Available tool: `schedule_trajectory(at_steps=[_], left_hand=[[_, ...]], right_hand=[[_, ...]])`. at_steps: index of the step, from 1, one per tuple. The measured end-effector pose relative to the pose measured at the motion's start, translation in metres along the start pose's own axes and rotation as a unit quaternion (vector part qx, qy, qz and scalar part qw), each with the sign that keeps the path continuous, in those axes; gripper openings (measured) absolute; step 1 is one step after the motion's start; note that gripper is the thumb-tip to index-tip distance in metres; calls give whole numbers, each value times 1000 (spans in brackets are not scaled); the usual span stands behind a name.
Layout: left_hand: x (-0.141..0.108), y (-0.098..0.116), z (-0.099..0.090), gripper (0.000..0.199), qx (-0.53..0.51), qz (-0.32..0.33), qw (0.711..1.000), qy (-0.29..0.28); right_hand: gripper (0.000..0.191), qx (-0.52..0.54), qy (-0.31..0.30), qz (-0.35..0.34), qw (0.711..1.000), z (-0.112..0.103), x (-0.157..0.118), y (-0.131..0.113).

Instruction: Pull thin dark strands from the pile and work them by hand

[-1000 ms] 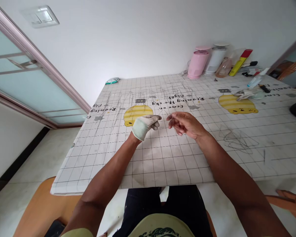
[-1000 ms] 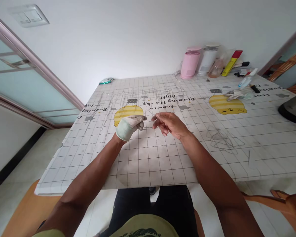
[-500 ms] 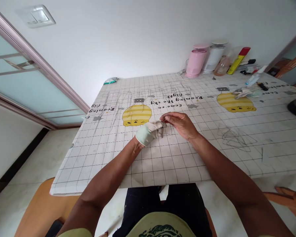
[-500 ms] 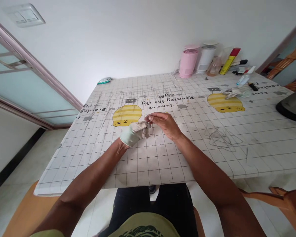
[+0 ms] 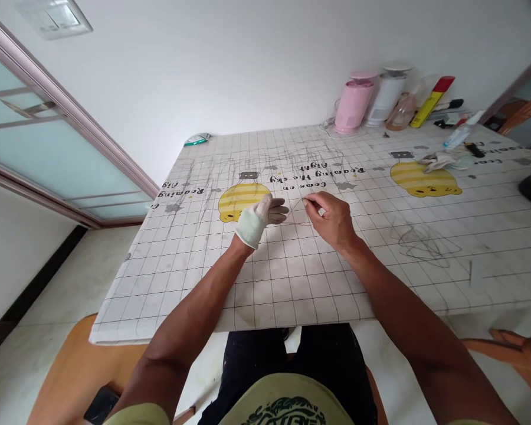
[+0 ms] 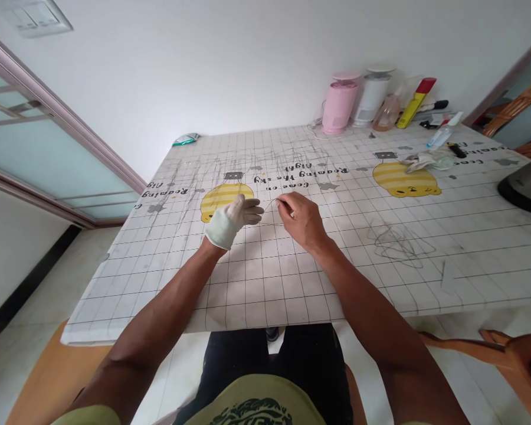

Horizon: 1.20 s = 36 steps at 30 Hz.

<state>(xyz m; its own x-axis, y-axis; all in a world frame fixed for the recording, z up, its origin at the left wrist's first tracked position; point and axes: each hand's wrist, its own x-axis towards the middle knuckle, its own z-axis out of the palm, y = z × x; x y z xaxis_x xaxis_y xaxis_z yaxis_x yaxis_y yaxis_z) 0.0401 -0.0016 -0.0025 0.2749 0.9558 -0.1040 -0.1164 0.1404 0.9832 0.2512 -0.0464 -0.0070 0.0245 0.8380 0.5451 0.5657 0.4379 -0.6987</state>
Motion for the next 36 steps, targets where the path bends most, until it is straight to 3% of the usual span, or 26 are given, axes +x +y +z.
schedule_trajectory(at_steps=[6,12,17,28,36], left_hand=[[-17,16,11,42,141,31,989,-21],[-23,18,23,44,286,6,958,-15],[-21,18,15,45,319,3,948,-19],[-24,23,8,47,350,-1,933,-83],[-23,22,5,50,366,0,928,-72]], right_hand=[[22,-19,-25,-27,999,6,-2,0],[17,-17,-22,-72,997,13,-4,1],[9,-45,-40,-76,995,16,-6,2],[12,-78,-108,-98,986,9,-8,0],[7,-47,-135,-53,988,9,-9,2]])
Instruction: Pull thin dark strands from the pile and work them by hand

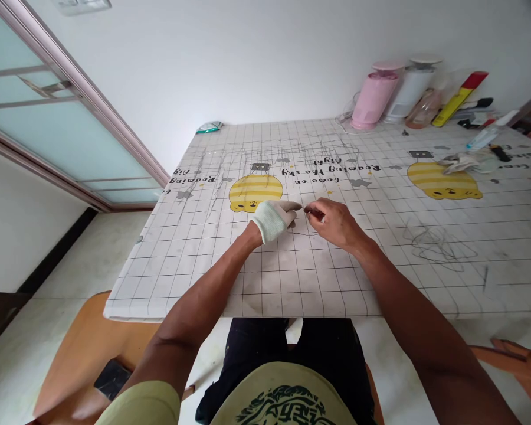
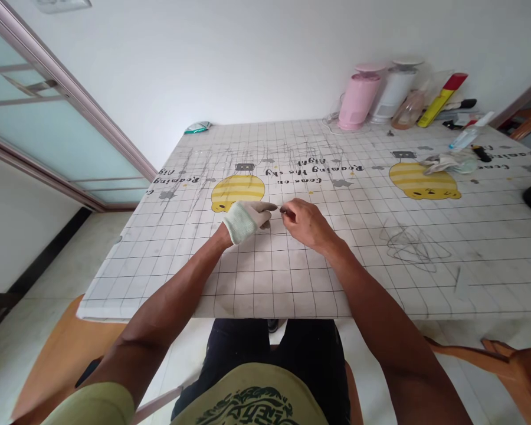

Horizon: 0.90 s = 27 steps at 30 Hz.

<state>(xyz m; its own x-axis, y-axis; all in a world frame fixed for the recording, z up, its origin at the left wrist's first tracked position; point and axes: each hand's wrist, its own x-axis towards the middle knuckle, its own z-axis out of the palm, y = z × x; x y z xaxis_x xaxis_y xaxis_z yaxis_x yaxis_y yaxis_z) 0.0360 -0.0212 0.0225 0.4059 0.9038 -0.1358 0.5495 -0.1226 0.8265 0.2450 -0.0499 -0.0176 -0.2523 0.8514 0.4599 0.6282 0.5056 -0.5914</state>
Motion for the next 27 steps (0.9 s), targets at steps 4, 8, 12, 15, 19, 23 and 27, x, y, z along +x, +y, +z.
schedule_trajectory(at_steps=[4,8,12,15,19,23,27], left_hand=[[2,-4,-1,54,19,18,1000,-9],[4,-7,-2,55,34,28,999,-13],[4,-7,-3,54,38,35,999,-16],[4,-6,-3,54,28,32,999,-22],[6,-9,-2,55,14,27,999,-32],[8,-16,2,51,9,31,999,-34],[8,-15,2,49,6,44,998,-37]], right_hand=[[14,-29,8,-14,999,0,0,-1],[16,-73,26,-4,997,3,1,0],[16,-110,55,-1,992,8,1,4],[16,-126,65,-15,990,11,1,8],[17,-128,74,-28,989,15,1,11],[17,-106,72,-29,991,17,1,14],[16,-85,80,-17,993,13,4,17]])
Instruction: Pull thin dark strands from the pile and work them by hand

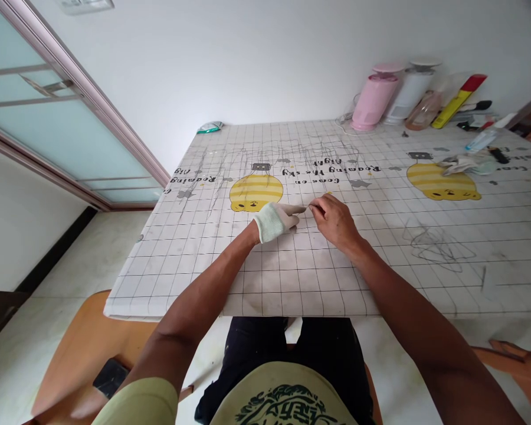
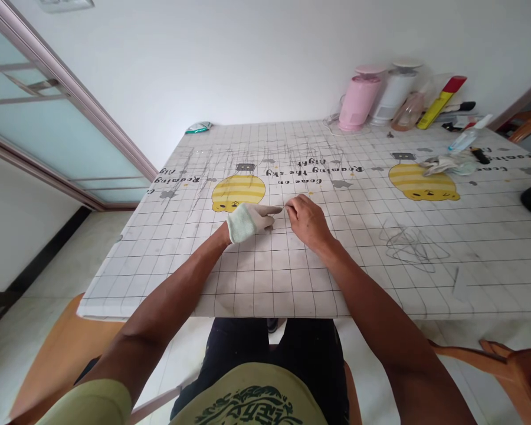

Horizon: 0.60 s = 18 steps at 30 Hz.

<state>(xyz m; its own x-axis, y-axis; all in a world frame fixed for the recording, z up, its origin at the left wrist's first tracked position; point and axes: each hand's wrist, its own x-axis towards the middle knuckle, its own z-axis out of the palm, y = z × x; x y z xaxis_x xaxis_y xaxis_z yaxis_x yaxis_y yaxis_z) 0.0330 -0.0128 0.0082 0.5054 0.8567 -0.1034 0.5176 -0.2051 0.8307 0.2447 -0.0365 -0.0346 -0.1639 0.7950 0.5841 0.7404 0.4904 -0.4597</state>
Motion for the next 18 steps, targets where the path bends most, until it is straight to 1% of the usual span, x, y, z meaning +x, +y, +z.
schedule_trajectory(at_steps=[3,5,8,10,13,18], left_hand=[[-1,5,-6,49,-3,0,1000,0],[-1,5,-11,50,-62,3,998,15],[0,-4,-16,53,-184,23,981,62],[3,-11,-16,54,-223,28,971,85],[5,-14,-14,50,-234,12,968,90],[3,-2,-13,46,-227,5,970,84]], right_hand=[[14,10,33,12,999,-7,3,2],[12,10,61,24,998,-12,4,3],[12,7,98,40,994,-18,4,5],[12,5,116,46,992,-19,5,6],[10,6,129,49,990,-20,6,6],[10,6,121,44,992,-22,6,3]])
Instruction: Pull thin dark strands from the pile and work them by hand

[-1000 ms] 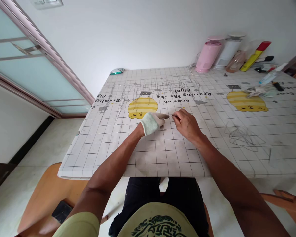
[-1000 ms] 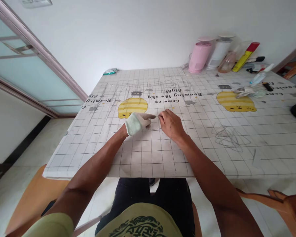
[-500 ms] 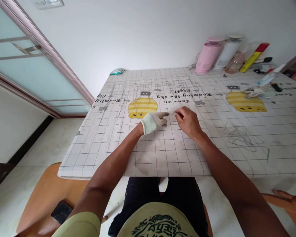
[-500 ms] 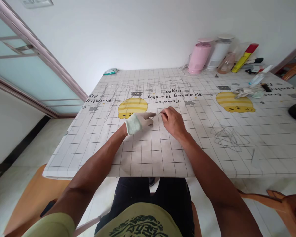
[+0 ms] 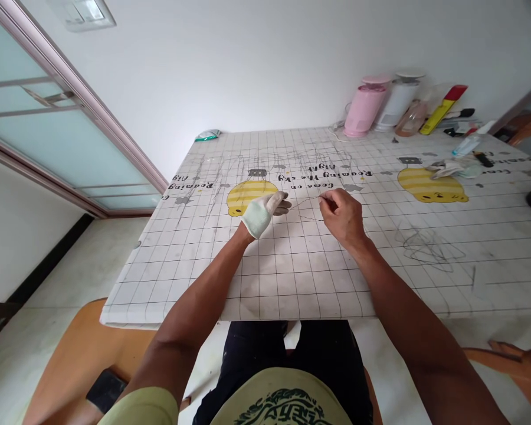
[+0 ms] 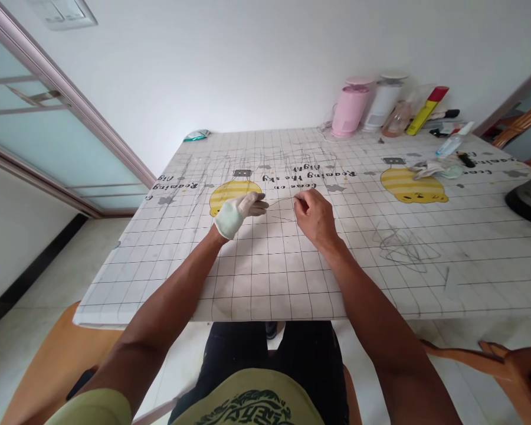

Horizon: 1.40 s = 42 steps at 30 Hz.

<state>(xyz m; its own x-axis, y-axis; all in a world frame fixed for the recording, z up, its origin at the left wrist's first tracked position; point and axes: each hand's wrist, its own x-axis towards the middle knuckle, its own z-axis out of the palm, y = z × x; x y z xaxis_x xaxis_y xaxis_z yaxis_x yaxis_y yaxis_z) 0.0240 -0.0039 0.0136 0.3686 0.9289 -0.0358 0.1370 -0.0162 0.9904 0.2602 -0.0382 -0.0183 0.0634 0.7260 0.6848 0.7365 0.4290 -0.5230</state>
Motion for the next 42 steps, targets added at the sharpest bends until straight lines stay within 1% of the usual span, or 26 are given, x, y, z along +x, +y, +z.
schedule_trajectory(at_steps=[5,8,9,11,13,14,15,17,19,20,21,23,25,27,30,34,39,42], left_hand=[[-3,12,-6,43,-16,-18,999,27],[-5,16,-9,42,-11,-10,1000,11],[-7,17,-8,39,8,-4,1000,1],[-9,18,-4,31,76,13,997,-22],[-11,18,5,24,163,35,985,-43],[-13,17,9,23,200,42,978,-51],[-14,17,14,25,225,44,972,-52],[-16,16,21,28,235,35,970,-43],[-16,15,25,27,220,12,975,-30],[-15,14,26,27,210,2,977,-24],[-14,14,26,27,202,-5,979,-19],[-10,13,24,29,197,-7,980,0],[-7,13,22,30,203,-6,979,19],[-6,14,20,29,204,-9,978,35],[-8,18,18,28,172,-28,984,49],[-8,20,12,29,114,-30,992,42],[-4,14,4,28,20,-2,1000,-7],[-4,12,1,27,0,8,1000,-28]], right_hand=[[14,-25,-25,-51,998,-1,-3,-6],[18,-54,-54,-66,995,1,-6,-10],[19,-59,-64,-70,994,2,-7,-12],[20,-61,-83,-77,992,4,-9,-16],[21,-54,-97,-79,991,7,-11,-21],[21,-45,-103,-79,990,9,-12,-23],[21,-32,-107,-78,991,10,-13,-25],[20,11,-102,-60,993,12,-14,-29],[17,84,-94,1,992,11,-14,-32],[17,134,-99,46,985,10,-13,-33],[19,191,-112,93,971,9,-12,-33],[29,305,-149,168,925,6,-9,-31],[37,387,-180,204,881,4,-6,-27],[41,428,-197,217,855,4,-3,-24],[39,465,-223,220,828,4,-2,-23],[34,512,-242,213,796,1,-2,-23],[34,511,-255,220,791,0,-2,-20],[33,529,-264,228,774,0,-2,-18]])
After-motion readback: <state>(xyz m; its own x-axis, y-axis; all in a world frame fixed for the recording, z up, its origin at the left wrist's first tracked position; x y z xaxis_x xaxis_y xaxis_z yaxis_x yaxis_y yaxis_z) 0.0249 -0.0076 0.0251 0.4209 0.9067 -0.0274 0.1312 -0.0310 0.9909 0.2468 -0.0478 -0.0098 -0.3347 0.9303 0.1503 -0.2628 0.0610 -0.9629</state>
